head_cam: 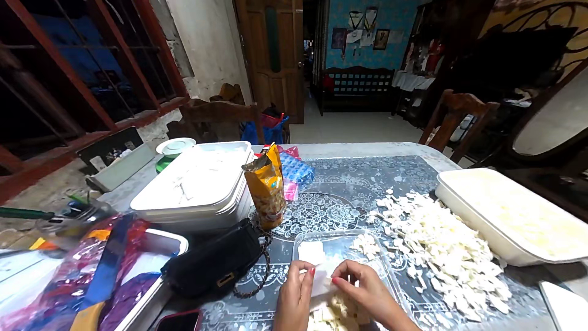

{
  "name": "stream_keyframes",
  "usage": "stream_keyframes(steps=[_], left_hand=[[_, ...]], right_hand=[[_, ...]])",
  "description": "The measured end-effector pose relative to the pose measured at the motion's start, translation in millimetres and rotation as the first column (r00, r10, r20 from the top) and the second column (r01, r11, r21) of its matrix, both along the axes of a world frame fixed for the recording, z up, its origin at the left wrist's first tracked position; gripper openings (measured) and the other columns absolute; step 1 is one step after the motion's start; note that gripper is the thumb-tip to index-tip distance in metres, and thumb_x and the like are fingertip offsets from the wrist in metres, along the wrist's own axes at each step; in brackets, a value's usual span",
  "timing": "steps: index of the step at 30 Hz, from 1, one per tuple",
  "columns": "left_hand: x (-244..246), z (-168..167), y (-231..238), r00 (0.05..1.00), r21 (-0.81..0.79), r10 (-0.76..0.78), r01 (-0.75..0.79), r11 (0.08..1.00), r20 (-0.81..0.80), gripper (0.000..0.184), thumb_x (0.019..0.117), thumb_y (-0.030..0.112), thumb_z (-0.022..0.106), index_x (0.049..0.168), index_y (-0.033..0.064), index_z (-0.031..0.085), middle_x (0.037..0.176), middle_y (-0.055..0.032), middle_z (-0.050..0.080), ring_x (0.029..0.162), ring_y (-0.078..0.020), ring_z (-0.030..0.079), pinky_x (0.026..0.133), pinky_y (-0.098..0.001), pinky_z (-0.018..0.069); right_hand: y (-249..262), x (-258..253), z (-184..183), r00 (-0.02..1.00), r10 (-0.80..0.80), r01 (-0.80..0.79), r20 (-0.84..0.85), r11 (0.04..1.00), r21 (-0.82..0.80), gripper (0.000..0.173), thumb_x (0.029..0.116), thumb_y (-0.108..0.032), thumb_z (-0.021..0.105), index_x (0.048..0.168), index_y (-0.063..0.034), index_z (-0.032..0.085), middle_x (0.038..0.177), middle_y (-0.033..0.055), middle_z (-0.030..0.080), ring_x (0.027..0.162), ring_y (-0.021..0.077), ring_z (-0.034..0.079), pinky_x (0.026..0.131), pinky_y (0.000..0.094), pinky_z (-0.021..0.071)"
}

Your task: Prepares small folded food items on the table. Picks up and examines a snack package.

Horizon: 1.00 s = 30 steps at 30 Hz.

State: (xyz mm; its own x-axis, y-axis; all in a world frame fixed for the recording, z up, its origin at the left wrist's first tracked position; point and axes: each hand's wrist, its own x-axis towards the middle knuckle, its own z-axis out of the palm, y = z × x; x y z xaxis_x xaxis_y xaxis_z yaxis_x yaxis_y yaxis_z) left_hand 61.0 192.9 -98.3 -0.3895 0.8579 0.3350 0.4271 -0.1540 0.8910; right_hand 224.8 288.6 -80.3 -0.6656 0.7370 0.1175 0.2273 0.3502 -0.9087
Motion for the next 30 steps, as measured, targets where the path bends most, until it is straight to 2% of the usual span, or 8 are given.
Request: stream_keyframes(steps=[3,6,9,11,17,21,27,30], left_hand=[[-4,-9,2,0.876,0.297,0.117,0.031,0.954,-0.467,0.021,0.0983,0.009,0.061,0.097,-0.0071,0.074,0.109,-0.0173,0.076,0.101,-0.0255,0.076,0.088,-0.0357,0.0605],[3,-18,-1,0.794,0.135,0.003,0.1,0.986,-0.607,0.015,0.0924,0.008,0.067,0.087,-0.0028,0.075,0.108,-0.0177,0.076,0.1,-0.0324,0.075,0.082,-0.0436,0.0613],[0,-9,-4,0.865,-0.245,-0.259,0.164,0.956,-0.431,0.013,0.0898,0.004,0.069,0.096,-0.006,0.074,0.09,-0.019,0.074,0.089,-0.0375,0.073,0.079,-0.054,0.0577],[-9,3,-2,0.914,-0.382,-0.335,0.232,0.895,-0.229,0.018,0.0952,0.007,0.065,0.104,-0.0068,0.073,0.098,-0.021,0.075,0.093,-0.0367,0.073,0.088,-0.0555,0.056],[-14,8,3,0.958,-0.202,-0.16,0.21,0.957,0.238,0.021,0.1045,0.015,0.05,0.113,-0.0016,0.058,0.072,-0.0026,0.063,0.064,-0.0091,0.062,0.066,-0.0305,0.0541],[-3,9,1,0.918,-0.156,-0.14,0.21,0.965,0.371,0.017,0.1002,0.01,0.056,0.113,-0.0008,0.053,0.07,0.0012,0.062,0.061,-0.0051,0.06,0.063,-0.025,0.0522],[-3,12,-1,0.901,-0.128,-0.182,0.25,0.96,0.393,0.022,0.0922,-0.001,0.066,0.114,-0.003,0.069,0.095,-0.0062,0.075,0.078,-0.0076,0.072,0.075,-0.0266,0.0607],[-4,13,0,0.858,-0.168,-0.199,0.31,0.936,0.473,0.011,0.0884,-0.008,0.065,0.097,-0.0019,0.069,0.094,-0.005,0.073,0.076,-0.0087,0.072,0.074,-0.0271,0.0626]], right_hand=[[9,6,3,0.997,-0.078,0.08,-0.015,0.99,0.114,0.019,0.0955,-0.014,0.063,0.1,0.0021,0.071,0.088,0.0063,0.069,0.075,0.0075,0.062,0.071,0.0246,0.0515],[19,13,6,0.983,-0.173,0.181,-0.061,0.965,0.19,0.02,0.0943,-0.016,0.063,0.099,0.0009,0.071,0.091,0.0067,0.069,0.08,0.0096,0.064,0.072,0.0262,0.0527],[29,14,-3,0.958,-0.211,0.272,-0.192,0.88,0.389,0.018,0.0918,-0.019,0.065,0.093,-0.0038,0.073,0.101,0.0072,0.071,0.097,0.0125,0.066,0.083,0.0289,0.0536],[30,12,-5,0.939,-0.212,0.317,-0.271,0.84,0.44,0.019,0.0902,-0.021,0.066,0.09,-0.004,0.074,0.109,0.0111,0.072,0.111,0.019,0.064,0.096,0.0368,0.0498],[3,4,9,0.985,-0.06,0.034,-0.162,0.987,-0.159,0.015,0.0897,-0.015,0.068,0.09,-0.0004,0.071,0.122,0.009,0.065,0.115,0.0116,0.06,0.097,0.0304,0.0511],[-3,-4,-7,0.997,0.01,-0.01,-0.076,1.0,0.003,0.018,0.0874,-0.016,0.069,0.087,0.0017,0.073,0.124,0.0175,0.066,0.122,0.0221,0.058,0.102,0.0393,0.0465],[-4,-5,1,0.951,-0.11,0.055,-0.287,0.98,-0.193,0.007,0.0945,-0.006,0.061,0.1,-0.0035,0.065,0.088,-0.0032,0.07,0.076,0.0029,0.067,0.07,0.0213,0.0569],[-5,-5,-5,0.977,-0.027,0.039,-0.212,0.998,0.053,0.013,0.095,-0.008,0.063,0.104,0.0016,0.066,0.091,0.0038,0.072,0.082,0.0076,0.069,0.076,0.0245,0.0568]])
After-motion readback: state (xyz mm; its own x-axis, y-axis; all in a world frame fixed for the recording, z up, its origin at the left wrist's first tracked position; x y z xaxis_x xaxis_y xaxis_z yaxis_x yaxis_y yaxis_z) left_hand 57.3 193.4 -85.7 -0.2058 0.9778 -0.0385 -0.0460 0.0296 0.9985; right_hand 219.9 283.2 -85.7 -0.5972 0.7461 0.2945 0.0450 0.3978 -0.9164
